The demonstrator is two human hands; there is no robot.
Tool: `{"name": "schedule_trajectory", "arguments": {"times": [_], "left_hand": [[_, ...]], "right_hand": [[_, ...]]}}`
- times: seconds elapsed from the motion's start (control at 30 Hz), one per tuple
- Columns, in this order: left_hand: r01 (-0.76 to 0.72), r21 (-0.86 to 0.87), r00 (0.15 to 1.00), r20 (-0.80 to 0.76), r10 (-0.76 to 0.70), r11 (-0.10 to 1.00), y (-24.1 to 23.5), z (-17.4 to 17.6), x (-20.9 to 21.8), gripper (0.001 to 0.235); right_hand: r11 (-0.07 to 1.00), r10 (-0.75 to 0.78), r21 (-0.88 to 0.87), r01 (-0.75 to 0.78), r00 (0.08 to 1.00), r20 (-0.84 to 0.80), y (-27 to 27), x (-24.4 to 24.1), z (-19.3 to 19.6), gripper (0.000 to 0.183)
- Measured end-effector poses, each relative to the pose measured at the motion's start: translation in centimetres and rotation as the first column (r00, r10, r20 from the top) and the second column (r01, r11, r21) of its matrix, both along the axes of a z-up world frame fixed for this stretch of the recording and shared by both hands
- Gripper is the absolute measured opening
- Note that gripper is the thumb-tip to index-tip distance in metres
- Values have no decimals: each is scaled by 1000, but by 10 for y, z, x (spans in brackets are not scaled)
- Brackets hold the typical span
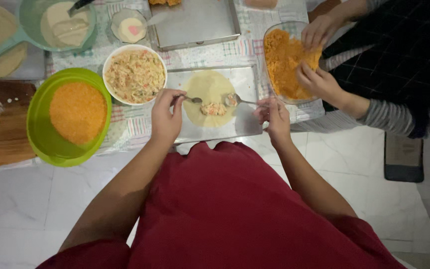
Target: The person places a filling mixture onto a round wrapper, folds it into a roll, and seals the edges with a liquid applied using a silicone brush. The finished rolls are placed on a metal tray.
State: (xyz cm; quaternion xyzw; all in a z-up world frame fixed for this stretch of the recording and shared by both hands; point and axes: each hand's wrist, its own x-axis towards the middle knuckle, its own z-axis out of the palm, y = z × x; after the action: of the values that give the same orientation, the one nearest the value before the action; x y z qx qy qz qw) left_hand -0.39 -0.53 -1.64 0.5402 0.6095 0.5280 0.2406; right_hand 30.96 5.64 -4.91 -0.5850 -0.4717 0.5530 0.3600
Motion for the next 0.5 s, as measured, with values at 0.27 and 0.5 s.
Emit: {"name": "schedule_trajectory", "arguments": {"times": [0.27,0.5], "left_hand": [[43,-11,999,10,-42,999,2,-3,2,11],[49,-36,999,9,-49,998,0,0,4,11]], "right_hand": [[988,85,134,-75,994,-74,-12,13,-22,42],[977,101,199,-81,990,-96,-8,8,-26,43]]}}
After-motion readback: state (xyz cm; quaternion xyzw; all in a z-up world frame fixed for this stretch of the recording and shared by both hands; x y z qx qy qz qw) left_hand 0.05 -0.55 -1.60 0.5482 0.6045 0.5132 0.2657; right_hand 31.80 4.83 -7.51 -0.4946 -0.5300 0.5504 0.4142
